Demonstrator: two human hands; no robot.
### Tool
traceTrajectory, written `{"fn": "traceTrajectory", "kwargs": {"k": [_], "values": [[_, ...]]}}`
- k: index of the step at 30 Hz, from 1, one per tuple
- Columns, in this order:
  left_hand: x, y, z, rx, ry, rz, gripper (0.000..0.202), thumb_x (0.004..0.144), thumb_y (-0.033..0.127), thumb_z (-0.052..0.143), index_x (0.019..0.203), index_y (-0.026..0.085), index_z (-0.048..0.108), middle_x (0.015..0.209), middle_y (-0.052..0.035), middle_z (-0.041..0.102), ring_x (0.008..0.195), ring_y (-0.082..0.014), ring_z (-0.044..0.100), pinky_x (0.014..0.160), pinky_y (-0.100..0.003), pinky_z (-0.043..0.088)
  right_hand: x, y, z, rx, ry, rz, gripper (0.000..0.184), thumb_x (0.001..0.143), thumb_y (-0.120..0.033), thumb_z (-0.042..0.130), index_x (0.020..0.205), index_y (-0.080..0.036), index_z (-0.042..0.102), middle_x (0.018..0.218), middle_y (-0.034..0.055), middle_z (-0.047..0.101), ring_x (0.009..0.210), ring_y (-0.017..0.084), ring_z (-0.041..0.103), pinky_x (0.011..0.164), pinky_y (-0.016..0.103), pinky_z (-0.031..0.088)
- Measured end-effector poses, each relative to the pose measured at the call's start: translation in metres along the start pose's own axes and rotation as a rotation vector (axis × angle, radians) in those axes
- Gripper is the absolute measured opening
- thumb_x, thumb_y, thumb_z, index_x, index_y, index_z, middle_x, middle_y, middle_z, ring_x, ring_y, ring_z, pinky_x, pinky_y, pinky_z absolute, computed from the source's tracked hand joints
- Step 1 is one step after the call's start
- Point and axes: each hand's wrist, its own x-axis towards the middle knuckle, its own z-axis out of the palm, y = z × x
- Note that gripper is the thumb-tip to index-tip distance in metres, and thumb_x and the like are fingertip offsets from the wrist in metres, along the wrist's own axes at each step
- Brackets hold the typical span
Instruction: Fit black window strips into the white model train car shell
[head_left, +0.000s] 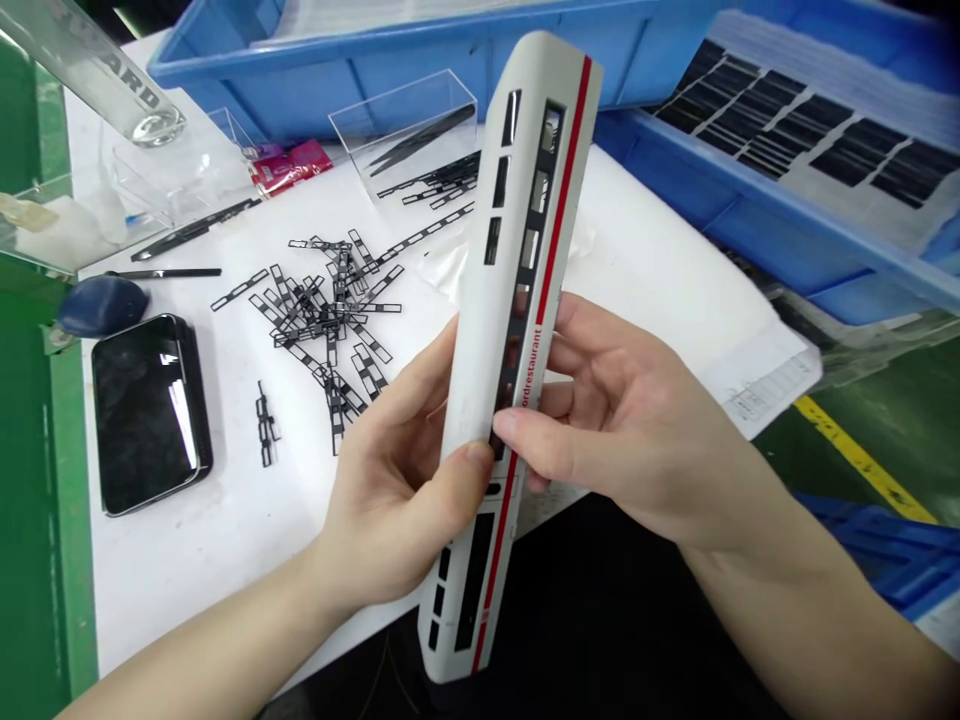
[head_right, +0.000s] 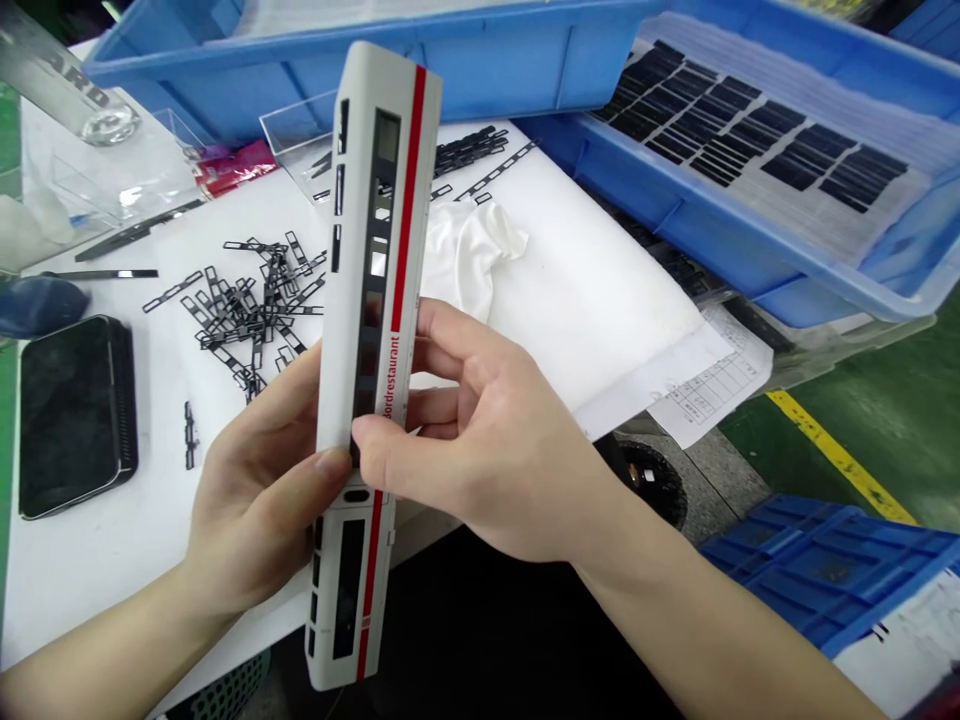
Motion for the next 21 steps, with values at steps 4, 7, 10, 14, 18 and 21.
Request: {"fn": "traceTrajectory", "kwargs": {"k": [4,7,10,14,18,21], "values": [[0.0001,-0.0008,0.0008,0.016,-0.017,0.009,0.047,0.099,0.016,0.068,0.145,0.025,0.065,0.162,-0.0005,0.058,0.152,-0.0324,0.049,0.128,-0.045,0.045,-0.0014,-0.0005,0.0047,-0.020,0.054,-0.012,0.033,0.086,-0.001,0.071,0.105,-0.027,0.067,0.102,-0.0046,0.075,0.075,0.012,0.074,0.074,0.023,0.066],[-0.0006,-0.0015,0.0016,0.021,-0.014,-0.005,0.047,0.099,0.014,0.069,0.144,0.025,0.066,0.162,0.0003,0.058,0.151,-0.0315,0.052,0.127,-0.043,0.047,-0.0013,0.0002,0.0062,-0.009,0.074,-0.021,0.033,0.084,0.000,0.072,0.101,-0.026,0.065,0.094,-0.0055,0.073,0.073,0.011,0.074,0.072,0.022,0.065],[-0.0012,-0.0013,0.0015,0.037,-0.006,0.006,0.048,0.100,0.013,0.068,0.146,0.026,0.065,0.159,0.0010,0.060,0.151,-0.0286,0.052,0.125,-0.039,0.048,-0.0002,0.0005,0.0060,0.002,0.095,-0.033,0.032,0.084,0.001,0.070,0.101,-0.025,0.066,0.095,-0.0055,0.073,0.067,0.009,0.072,0.064,0.017,0.063],[-0.0010,0.0002,0.0006,-0.021,-0.023,-0.008,0.054,0.099,0.013,0.069,0.150,0.031,0.062,0.157,0.0021,0.063,0.138,-0.0261,0.065,0.116,-0.034,0.057,0.0013,-0.0013,0.0033,-0.025,0.101,-0.027,0.028,0.085,-0.001,0.069,0.103,-0.022,0.069,0.101,-0.0029,0.076,0.056,0.005,0.066,0.052,0.013,0.057],[0.0000,0.0013,-0.0001,-0.126,-0.051,-0.075,0.053,0.102,0.015,0.066,0.150,0.035,0.061,0.153,-0.0007,0.067,0.096,-0.0222,0.082,0.085,-0.037,0.069,0.0021,-0.0018,-0.0008,0.003,0.031,-0.017,0.040,0.085,-0.001,0.069,0.118,-0.025,0.071,0.110,-0.0014,0.077,0.060,0.006,0.067,0.054,0.014,0.059],[0.0003,0.0007,-0.0009,-0.064,-0.008,-0.074,0.050,0.099,0.017,0.070,0.147,0.034,0.065,0.154,-0.0018,0.066,0.120,-0.0298,0.076,0.101,-0.042,0.066,0.0015,-0.0006,-0.0021,0.020,0.002,-0.006,0.051,0.084,0.002,0.069,0.125,-0.029,0.070,0.115,-0.0024,0.076,0.068,0.008,0.070,0.060,0.016,0.061]]}}
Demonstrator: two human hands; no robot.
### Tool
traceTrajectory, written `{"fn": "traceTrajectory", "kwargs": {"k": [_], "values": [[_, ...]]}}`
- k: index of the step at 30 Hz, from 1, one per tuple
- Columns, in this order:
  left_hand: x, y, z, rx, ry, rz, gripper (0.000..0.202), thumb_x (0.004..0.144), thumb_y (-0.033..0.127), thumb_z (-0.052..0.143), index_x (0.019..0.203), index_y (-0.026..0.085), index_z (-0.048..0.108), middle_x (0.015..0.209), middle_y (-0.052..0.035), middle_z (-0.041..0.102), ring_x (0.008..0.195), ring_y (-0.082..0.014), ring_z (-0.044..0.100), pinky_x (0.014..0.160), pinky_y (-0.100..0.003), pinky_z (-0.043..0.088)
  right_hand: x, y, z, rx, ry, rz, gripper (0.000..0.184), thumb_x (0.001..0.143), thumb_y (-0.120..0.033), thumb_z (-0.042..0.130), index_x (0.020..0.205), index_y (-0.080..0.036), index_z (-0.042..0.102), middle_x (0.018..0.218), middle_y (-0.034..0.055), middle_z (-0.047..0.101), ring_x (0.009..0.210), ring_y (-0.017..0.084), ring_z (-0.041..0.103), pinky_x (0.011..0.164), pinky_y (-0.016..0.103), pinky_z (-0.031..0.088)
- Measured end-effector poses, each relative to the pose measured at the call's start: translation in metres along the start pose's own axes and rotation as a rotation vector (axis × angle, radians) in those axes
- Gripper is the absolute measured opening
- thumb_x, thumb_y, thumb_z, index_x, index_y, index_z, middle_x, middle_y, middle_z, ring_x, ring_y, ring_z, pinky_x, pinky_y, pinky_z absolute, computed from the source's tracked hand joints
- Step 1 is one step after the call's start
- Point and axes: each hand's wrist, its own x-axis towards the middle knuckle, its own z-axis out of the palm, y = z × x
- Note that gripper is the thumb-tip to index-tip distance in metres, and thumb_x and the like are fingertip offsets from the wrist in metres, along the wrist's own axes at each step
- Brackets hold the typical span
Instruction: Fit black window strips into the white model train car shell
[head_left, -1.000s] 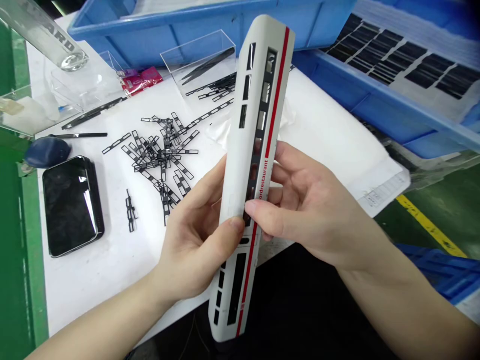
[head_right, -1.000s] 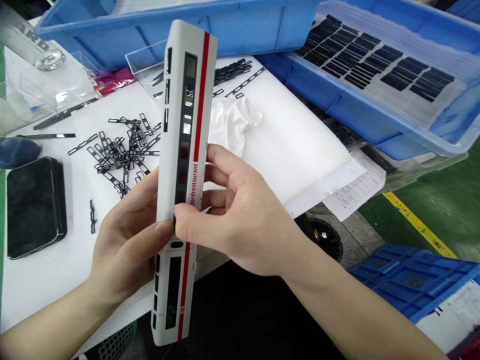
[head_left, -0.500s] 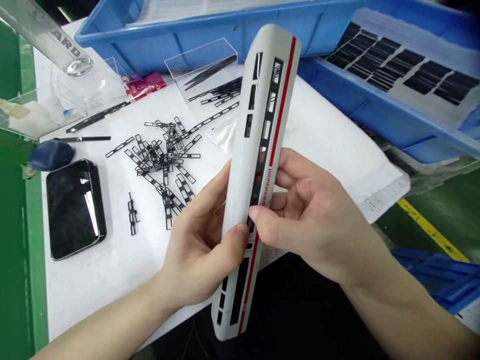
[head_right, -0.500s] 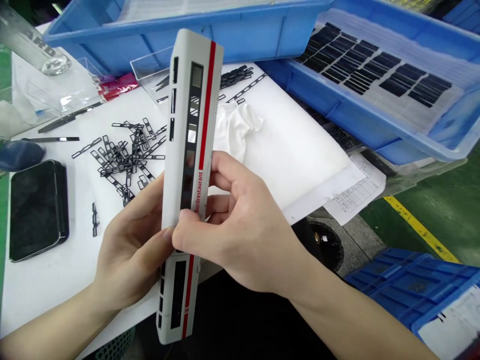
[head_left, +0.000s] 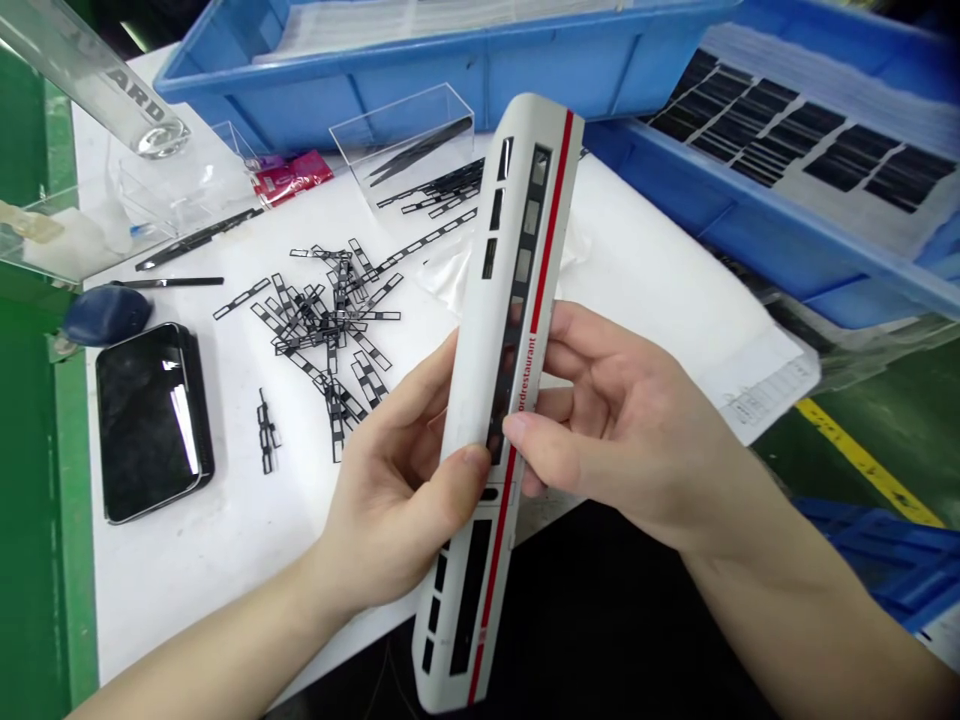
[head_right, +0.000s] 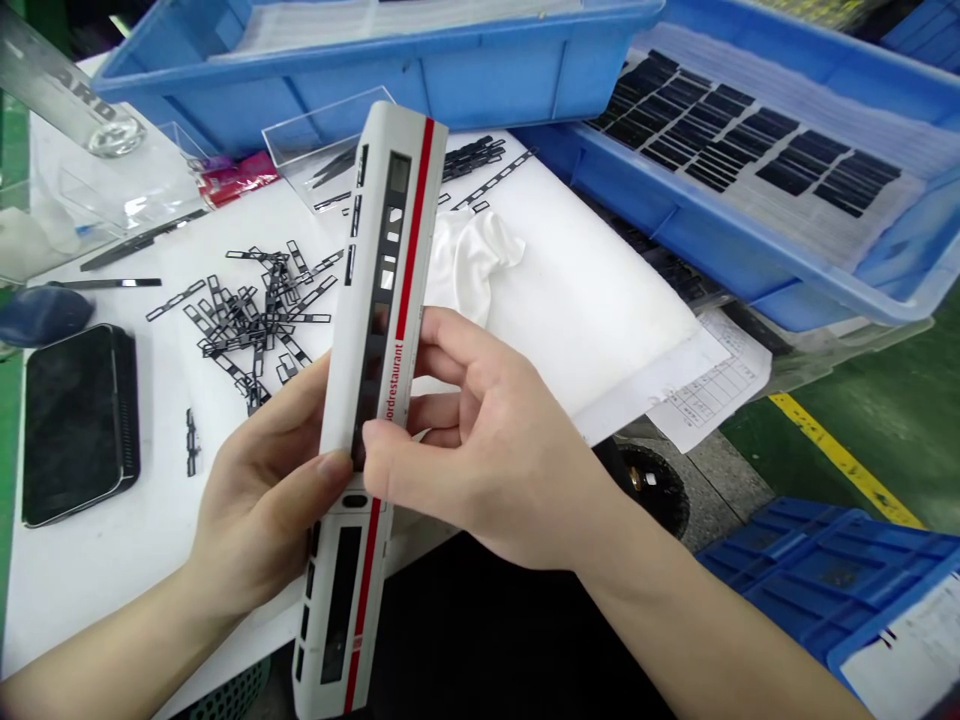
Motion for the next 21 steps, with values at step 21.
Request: {"fn": "traceTrajectory", "kwargs": {"k": [21], "values": [[-0.011,-0.004,0.012,0.126,0.088,0.091,0.066,0.095,0.006,0.074,0.150,0.039,0.060,0.159,0.0041,0.061,0.139,-0.0228,0.065,0.116,-0.030,0.056,-0.021,-0.014,0.004,-0.411,0.274,-0.031,0.041,0.092,-0.019,0.079,0.129,-0.036,0.073,0.100,0.0004,0.083,0.083,0.023,0.084,0.065,0.023,0.072]]}}
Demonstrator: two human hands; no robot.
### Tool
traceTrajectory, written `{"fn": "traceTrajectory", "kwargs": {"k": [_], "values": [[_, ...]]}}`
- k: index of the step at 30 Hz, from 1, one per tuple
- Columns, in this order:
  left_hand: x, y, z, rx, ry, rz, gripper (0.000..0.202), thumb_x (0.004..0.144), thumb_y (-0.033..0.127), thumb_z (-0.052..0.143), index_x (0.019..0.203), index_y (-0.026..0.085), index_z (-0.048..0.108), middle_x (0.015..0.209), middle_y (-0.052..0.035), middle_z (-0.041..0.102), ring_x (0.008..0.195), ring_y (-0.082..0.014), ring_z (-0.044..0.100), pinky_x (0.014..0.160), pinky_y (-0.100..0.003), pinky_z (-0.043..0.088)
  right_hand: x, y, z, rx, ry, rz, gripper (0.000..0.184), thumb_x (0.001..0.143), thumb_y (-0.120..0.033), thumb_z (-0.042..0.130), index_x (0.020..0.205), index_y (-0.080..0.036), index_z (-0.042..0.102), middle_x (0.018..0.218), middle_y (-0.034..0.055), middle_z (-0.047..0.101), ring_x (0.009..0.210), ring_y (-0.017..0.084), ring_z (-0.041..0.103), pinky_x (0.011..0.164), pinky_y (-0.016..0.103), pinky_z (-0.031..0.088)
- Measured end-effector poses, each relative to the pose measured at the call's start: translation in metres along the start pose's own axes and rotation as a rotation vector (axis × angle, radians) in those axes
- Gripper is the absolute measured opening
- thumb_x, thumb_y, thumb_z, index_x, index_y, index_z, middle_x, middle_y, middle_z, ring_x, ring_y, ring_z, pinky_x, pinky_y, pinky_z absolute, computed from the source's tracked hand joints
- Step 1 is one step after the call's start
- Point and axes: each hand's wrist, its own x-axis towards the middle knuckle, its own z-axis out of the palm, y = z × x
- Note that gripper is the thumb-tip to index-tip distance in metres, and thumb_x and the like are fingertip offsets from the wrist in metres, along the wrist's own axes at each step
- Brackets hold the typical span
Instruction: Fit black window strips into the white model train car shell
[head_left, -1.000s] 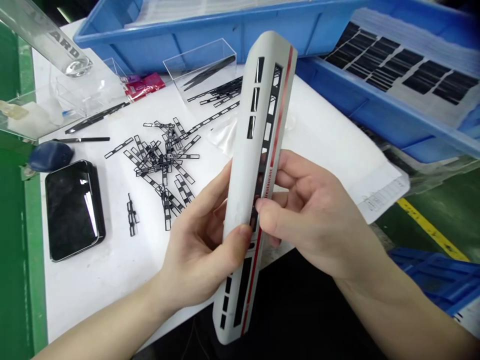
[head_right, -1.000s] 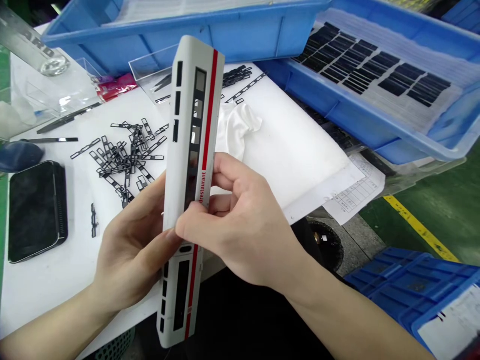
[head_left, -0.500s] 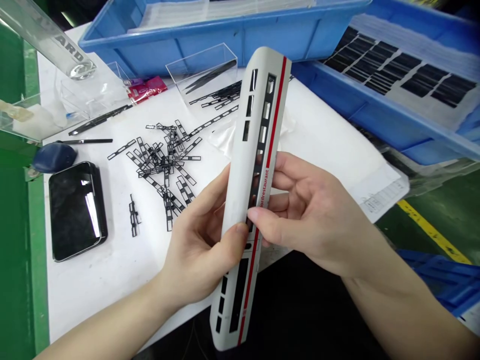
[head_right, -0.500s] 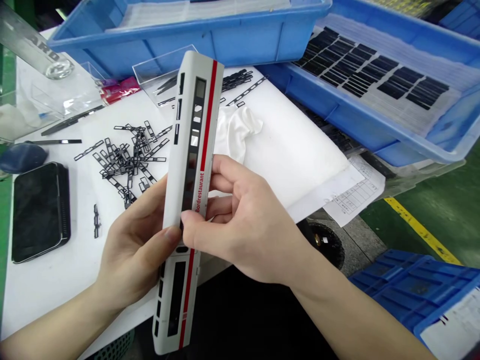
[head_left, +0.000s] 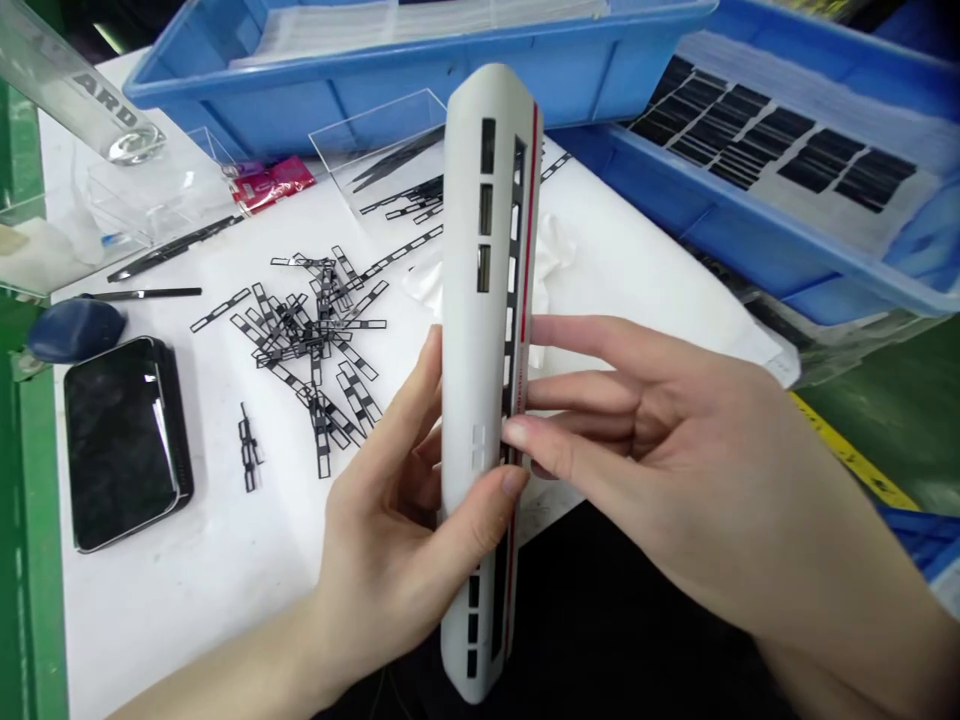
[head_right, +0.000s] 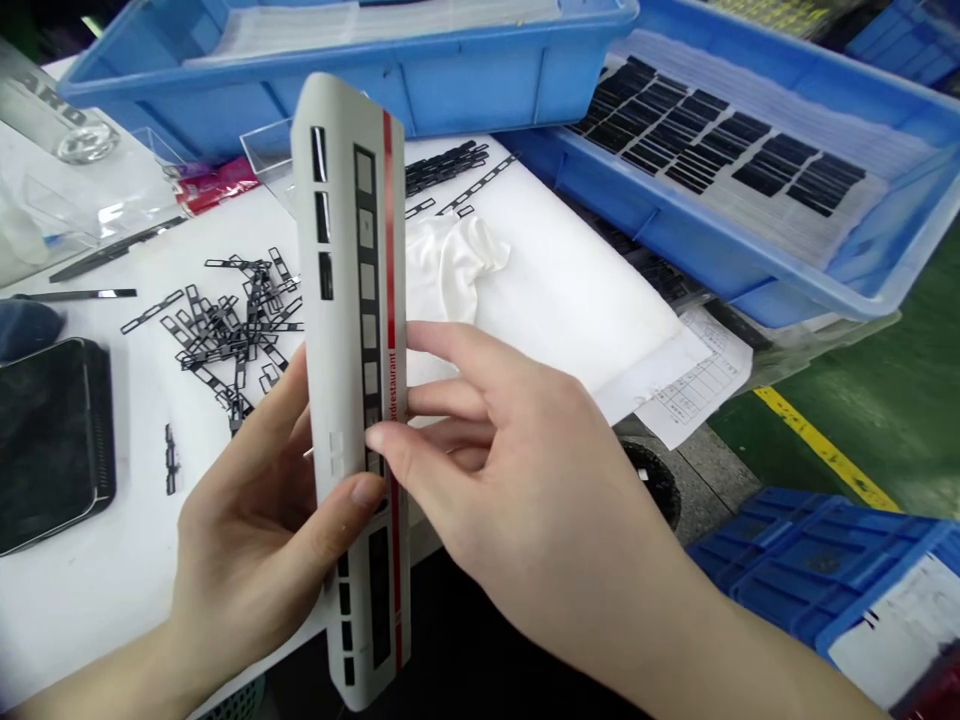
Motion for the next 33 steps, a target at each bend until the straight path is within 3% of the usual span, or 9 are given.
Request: {"fn": "traceTrajectory", "kwargs": {"k": [6,11,14,17,19,23,27,30,33], "values": [[0.002,0.001,-0.001,-0.015,0.014,-0.011,0.065,0.093,0.003,0.075,0.147,0.039,0.063,0.160,0.0061,0.059,0.136,-0.0196,0.067,0.115,-0.026,0.056,0.001,0.000,0.007,-0.053,0.033,-0.057,0.038,0.096,-0.018,0.072,0.131,-0.034,0.074,0.098,-0.0014,0.084,0.082,0.018,0.083,0.067,0.019,0.070],[0.009,0.002,-0.005,-0.103,0.005,-0.089,0.053,0.093,0.010,0.078,0.139,0.034,0.071,0.153,0.0037,0.067,0.138,-0.0218,0.065,0.113,-0.026,0.057,0.000,0.005,0.007,-0.015,0.062,-0.026,0.041,0.095,-0.028,0.077,0.135,-0.032,0.070,0.106,0.0024,0.083,0.079,0.020,0.082,0.067,0.025,0.071],[0.009,0.001,-0.006,-0.129,-0.009,-0.082,0.052,0.094,0.012,0.078,0.141,0.033,0.069,0.152,0.0026,0.068,0.143,-0.0249,0.061,0.117,-0.031,0.056,-0.004,0.008,0.008,-0.125,0.188,-0.169,0.044,0.092,-0.029,0.081,0.133,-0.034,0.067,0.119,0.0027,0.078,0.089,0.021,0.081,0.072,0.029,0.071],[0.007,0.000,-0.006,-0.148,-0.012,-0.027,0.057,0.091,0.010,0.080,0.142,0.034,0.068,0.153,0.0039,0.067,0.144,-0.0258,0.060,0.119,-0.034,0.055,-0.007,0.010,0.008,-0.403,0.298,-0.432,0.015,0.094,-0.026,0.078,0.109,-0.029,0.077,0.120,0.0057,0.070,0.093,0.019,0.075,0.067,0.027,0.066],[0.007,0.000,-0.006,-0.125,0.006,-0.021,0.059,0.089,0.011,0.082,0.141,0.035,0.069,0.153,0.0040,0.067,0.141,-0.0255,0.062,0.118,-0.035,0.056,-0.008,0.011,0.007,-0.547,0.281,-0.554,0.009,0.096,-0.021,0.074,0.095,-0.026,0.081,0.109,0.0064,0.070,0.080,0.015,0.071,0.063,0.026,0.062],[0.010,-0.002,-0.007,-0.072,0.043,-0.034,0.064,0.091,0.013,0.082,0.146,0.040,0.063,0.153,0.0048,0.066,0.131,-0.0197,0.070,0.110,-0.030,0.061,-0.004,0.009,0.003,-0.626,0.188,-0.657,0.015,0.094,-0.008,0.073,0.092,-0.018,0.083,0.094,0.0026,0.075,0.073,0.008,0.068,0.068,0.019,0.059],[0.010,-0.005,-0.005,-0.065,0.038,0.020,0.072,0.089,0.005,0.082,0.147,0.042,0.061,0.154,0.0098,0.065,0.129,-0.0131,0.071,0.109,-0.021,0.060,0.002,-0.001,-0.003,-0.639,0.084,-0.562,0.016,0.091,-0.005,0.073,0.088,-0.018,0.081,0.084,-0.0041,0.074,0.073,0.005,0.066,0.067,0.015,0.053],[0.007,-0.004,-0.004,-0.060,0.020,0.029,0.070,0.089,0.003,0.080,0.145,0.040,0.064,0.151,0.0119,0.066,0.131,-0.0118,0.069,0.112,-0.020,0.058,0.008,-0.011,-0.009,-0.643,-0.058,-0.485,0.015,0.088,-0.007,0.075,0.083,-0.020,0.079,0.080,-0.0084,0.071,0.068,0.003,0.061,0.065,0.013,0.051],[0.005,-0.001,-0.003,-0.058,0.008,0.022,0.066,0.091,0.004,0.079,0.145,0.039,0.064,0.153,0.0111,0.065,0.127,-0.0108,0.071,0.109,-0.018,0.060,0.014,-0.017,-0.013,-0.639,-0.121,-0.464,0.015,0.087,-0.007,0.074,0.082,-0.020,0.079,0.078,-0.0089,0.070,0.065,0.003,0.058,0.066,0.013,0.051]]}}
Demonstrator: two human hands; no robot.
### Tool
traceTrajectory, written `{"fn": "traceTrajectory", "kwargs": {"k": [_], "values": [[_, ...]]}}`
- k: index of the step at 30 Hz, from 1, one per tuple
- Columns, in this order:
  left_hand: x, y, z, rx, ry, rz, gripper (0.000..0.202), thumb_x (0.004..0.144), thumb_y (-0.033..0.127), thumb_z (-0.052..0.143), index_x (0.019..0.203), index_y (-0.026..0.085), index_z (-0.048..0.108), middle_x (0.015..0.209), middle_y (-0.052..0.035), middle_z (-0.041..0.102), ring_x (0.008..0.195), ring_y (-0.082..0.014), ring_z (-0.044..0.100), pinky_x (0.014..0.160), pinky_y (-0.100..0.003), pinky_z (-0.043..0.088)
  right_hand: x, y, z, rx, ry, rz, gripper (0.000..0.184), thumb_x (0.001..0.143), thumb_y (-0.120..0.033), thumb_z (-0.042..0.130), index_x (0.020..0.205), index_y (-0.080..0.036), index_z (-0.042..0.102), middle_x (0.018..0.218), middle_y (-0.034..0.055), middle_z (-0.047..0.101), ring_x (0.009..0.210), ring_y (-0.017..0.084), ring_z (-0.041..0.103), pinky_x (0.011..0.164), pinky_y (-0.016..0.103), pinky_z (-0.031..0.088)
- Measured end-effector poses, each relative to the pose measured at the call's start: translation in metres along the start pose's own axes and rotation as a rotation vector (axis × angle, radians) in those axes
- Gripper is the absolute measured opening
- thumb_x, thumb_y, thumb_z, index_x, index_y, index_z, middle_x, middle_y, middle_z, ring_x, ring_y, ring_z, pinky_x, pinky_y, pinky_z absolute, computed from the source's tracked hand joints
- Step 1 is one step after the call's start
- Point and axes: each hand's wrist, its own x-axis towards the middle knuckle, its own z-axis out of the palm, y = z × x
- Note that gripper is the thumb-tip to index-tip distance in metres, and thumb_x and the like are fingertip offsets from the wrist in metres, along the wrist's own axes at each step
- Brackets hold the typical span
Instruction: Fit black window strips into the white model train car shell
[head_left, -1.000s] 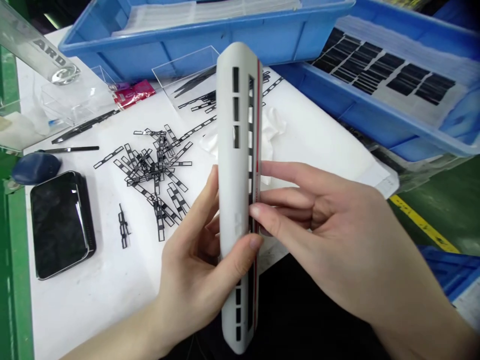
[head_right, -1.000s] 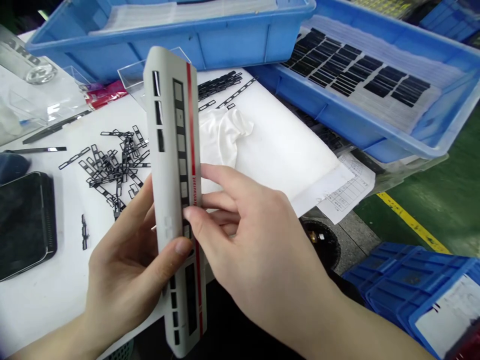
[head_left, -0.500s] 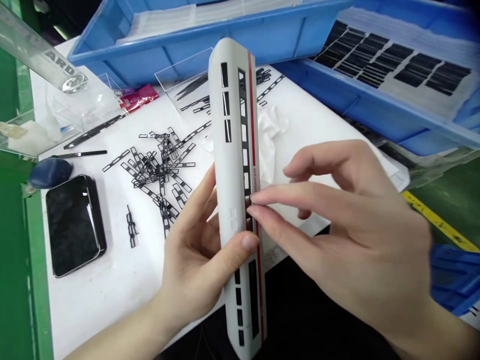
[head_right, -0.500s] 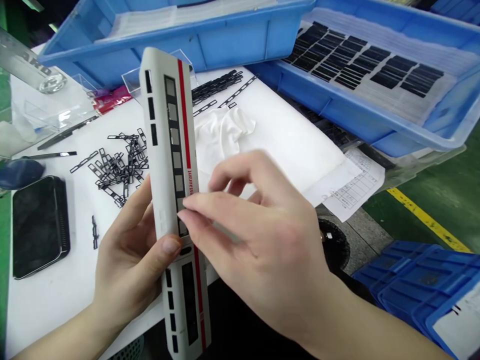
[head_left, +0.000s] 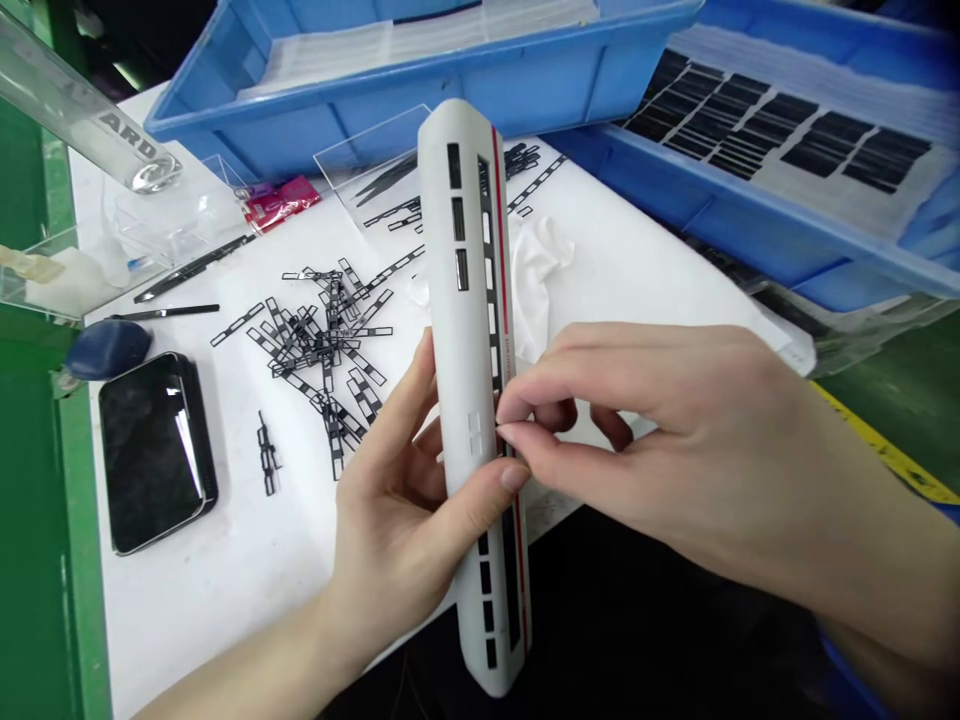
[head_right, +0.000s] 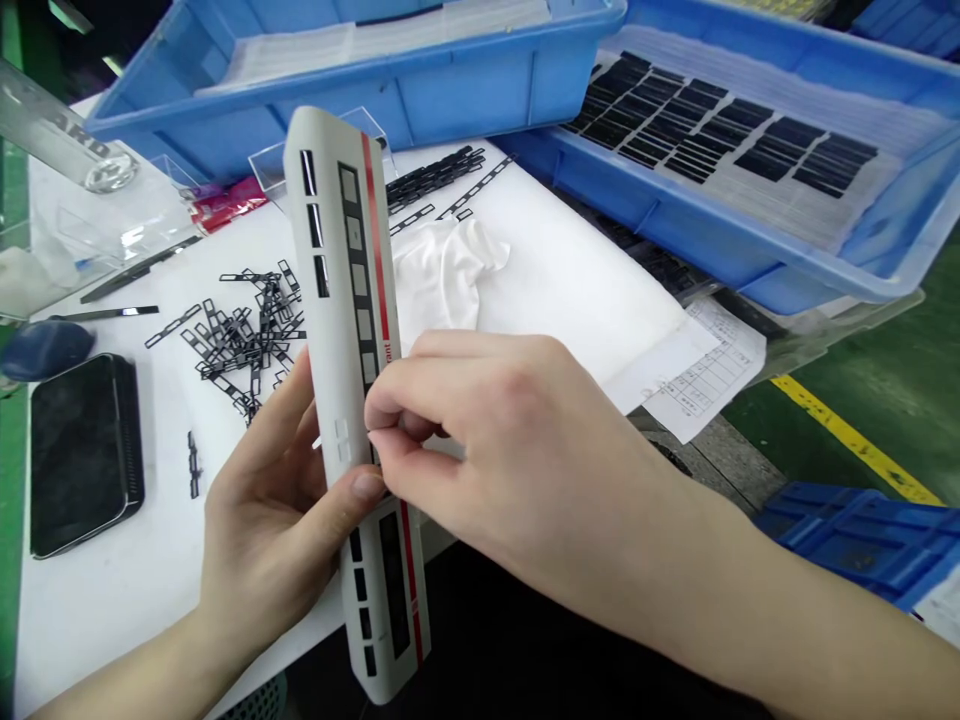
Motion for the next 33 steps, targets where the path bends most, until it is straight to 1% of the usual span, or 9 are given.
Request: {"fn": "traceTrajectory", "kwargs": {"k": [5,10,13,17,21,23,25,29,33], "values": [[-0.001,0.001,0.000,-0.017,-0.031,-0.007,0.067,0.091,0.002,0.078,0.145,0.040,0.063,0.150,0.0128,0.067,0.122,-0.0109,0.073,0.107,-0.019,0.061,0.003,0.004,-0.001,0.070,-0.031,0.025,0.014,0.086,-0.009,0.072,0.078,-0.020,0.075,0.074,-0.0097,0.069,0.063,0.002,0.057,0.060,0.012,0.048],[-0.002,-0.002,-0.001,-0.092,-0.085,-0.068,0.075,0.092,0.005,0.079,0.150,0.046,0.056,0.132,0.0108,0.078,0.110,-0.0124,0.078,0.095,-0.022,0.068,0.004,0.006,-0.005,0.074,-0.115,-0.014,0.014,0.082,-0.008,0.072,0.073,-0.019,0.070,0.070,-0.0086,0.062,0.062,0.003,0.054,0.055,0.015,0.043],[-0.004,-0.002,-0.002,-0.115,-0.104,-0.089,0.077,0.093,0.006,0.079,0.153,0.048,0.052,0.132,0.0096,0.078,0.112,-0.0132,0.078,0.095,-0.023,0.068,0.002,0.007,-0.004,0.065,-0.077,-0.067,0.015,0.078,-0.005,0.072,0.070,-0.017,0.067,0.068,-0.0082,0.058,0.062,0.003,0.050,0.057,0.016,0.043],[-0.005,-0.001,-0.004,-0.118,-0.125,-0.077,0.073,0.095,0.010,0.079,0.152,0.047,0.053,0.137,0.0097,0.076,0.119,-0.0144,0.075,0.103,-0.027,0.065,-0.003,0.008,0.000,0.050,-0.014,-0.102,0.015,0.076,-0.001,0.070,0.072,-0.015,0.066,0.069,-0.0078,0.057,0.063,0.003,0.049,0.060,0.015,0.043],[-0.003,0.000,-0.005,-0.110,-0.170,-0.094,0.078,0.092,0.012,0.082,0.154,0.048,0.051,0.138,0.0082,0.076,0.115,-0.0153,0.077,0.098,-0.026,0.066,-0.008,0.009,0.005,0.030,0.039,-0.134,0.016,0.075,0.001,0.071,0.072,-0.013,0.066,0.068,-0.0075,0.055,0.063,0.002,0.048,0.061,0.015,0.043],[-0.001,0.000,-0.004,-0.125,-0.165,-0.102,0.074,0.092,0.014,0.082,0.152,0.046,0.054,0.138,0.0078,0.076,0.115,-0.0156,0.077,0.098,-0.026,0.066,-0.009,0.010,0.008,0.037,0.067,-0.162,0.014,0.077,0.000,0.071,0.073,-0.012,0.066,0.070,-0.0065,0.056,0.063,0.003,0.048,0.061,0.015,0.044],[0.001,0.001,-0.003,-0.145,-0.155,-0.100,0.065,0.093,0.016,0.081,0.149,0.043,0.060,0.140,0.0070,0.075,0.119,-0.0175,0.076,0.102,-0.029,0.066,-0.009,0.011,0.010,0.050,0.088,-0.169,0.012,0.079,-0.001,0.069,0.073,-0.012,0.067,0.070,-0.0054,0.056,0.063,0.003,0.049,0.061,0.016,0.044],[0.003,0.001,-0.004,-0.155,-0.165,-0.099,0.054,0.094,0.020,0.081,0.143,0.039,0.066,0.137,0.0044,0.077,0.119,-0.0199,0.077,0.097,-0.028,0.066,-0.007,0.010,0.012,0.106,0.120,-0.125,0.014,0.078,-0.001,0.066,0.072,-0.014,0.066,0.067,-0.0050,0.056,0.061,0.004,0.050,0.059,0.018,0.046],[0.002,0.002,-0.007,-0.102,-0.111,-0.081,0.056,0.090,0.028,0.085,0.142,0.037,0.068,0.146,0.0000,0.072,0.125,-0.0277,0.074,0.104,-0.039,0.065,-0.009,0.008,0.013,0.235,0.113,-0.016,0.018,0.073,-0.001,0.071,0.072,-0.018,0.065,0.067,-0.0067,0.060,0.058,0.005,0.053,0.055,0.017,0.048]]}}
